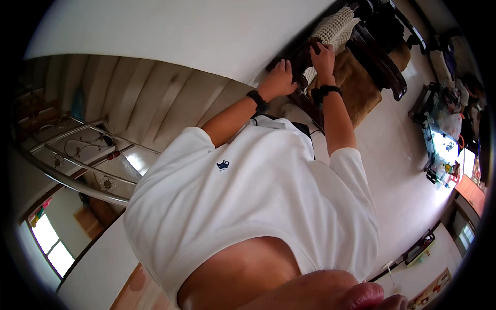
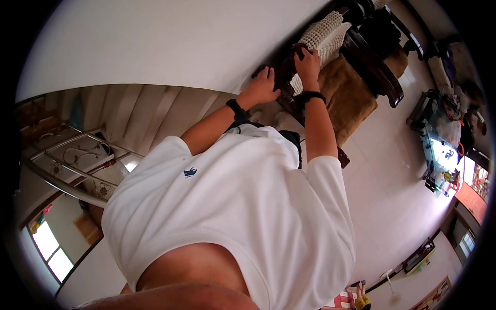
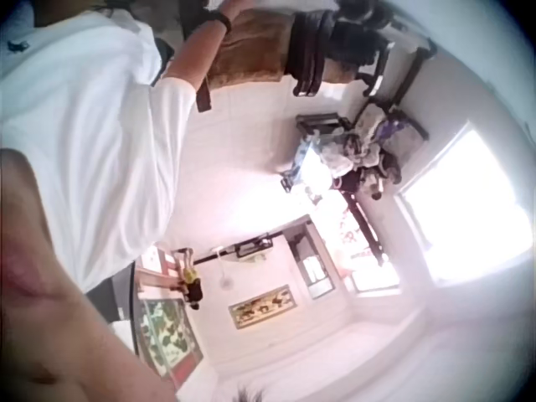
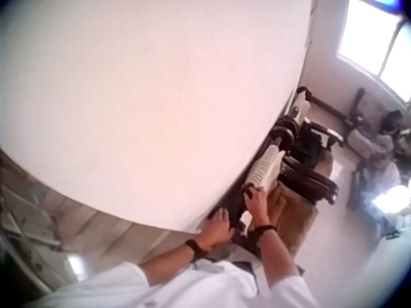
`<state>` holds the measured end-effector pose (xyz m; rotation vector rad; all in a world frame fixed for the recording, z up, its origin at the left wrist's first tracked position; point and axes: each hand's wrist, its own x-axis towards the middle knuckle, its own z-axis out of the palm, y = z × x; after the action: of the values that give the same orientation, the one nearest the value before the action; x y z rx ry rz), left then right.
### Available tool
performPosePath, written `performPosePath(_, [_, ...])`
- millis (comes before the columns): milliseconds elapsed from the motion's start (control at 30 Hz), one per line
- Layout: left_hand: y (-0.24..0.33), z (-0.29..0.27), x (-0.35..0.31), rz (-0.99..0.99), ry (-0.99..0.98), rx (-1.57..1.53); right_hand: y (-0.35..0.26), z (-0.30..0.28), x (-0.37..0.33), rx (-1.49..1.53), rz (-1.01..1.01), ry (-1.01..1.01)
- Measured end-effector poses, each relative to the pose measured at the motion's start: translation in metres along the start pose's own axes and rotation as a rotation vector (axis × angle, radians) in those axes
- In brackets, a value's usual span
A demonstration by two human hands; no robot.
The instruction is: The person wipes a glass table, a wooden armchair, and a metal stair railing using a cloth.
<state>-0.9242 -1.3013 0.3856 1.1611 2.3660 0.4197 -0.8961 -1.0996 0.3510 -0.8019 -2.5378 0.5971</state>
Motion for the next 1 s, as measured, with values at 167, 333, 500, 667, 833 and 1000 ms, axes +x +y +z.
performPosePath(167, [-0.005, 0.014, -0.006, 0.034, -0.071, 0.11, 0.0, -0.004, -0.032, 0.062, -0.169, -0.124])
performPosePath(333, [-0.025, 0.019, -0.004, 0.121, -0.023, 0.123, -0.009, -0.027, -0.022, -0.031, -0.319, -0.337])
performPosePath(500, [-0.026, 0.014, -0.011, 0.153, 0.017, 0.137, -0.005, -0.015, -0.005, 0.06, -0.335, -0.198])
performPosePath(667, [-0.021, 0.012, -0.015, 0.169, 0.101, 0.102, -0.003, -0.007, 0.017, 0.022, -0.158, -0.273])
performPosePath(833, [-0.013, 0.008, -0.019, 0.136, 0.053, 0.109, -0.019, -0.016, 0.007, -0.148, -0.18, -0.438])
performPosePath(1000, [-0.027, 0.007, -0.014, 0.214, 0.01, 0.178, -0.013, -0.021, -0.015, -0.152, -0.496, -0.499])
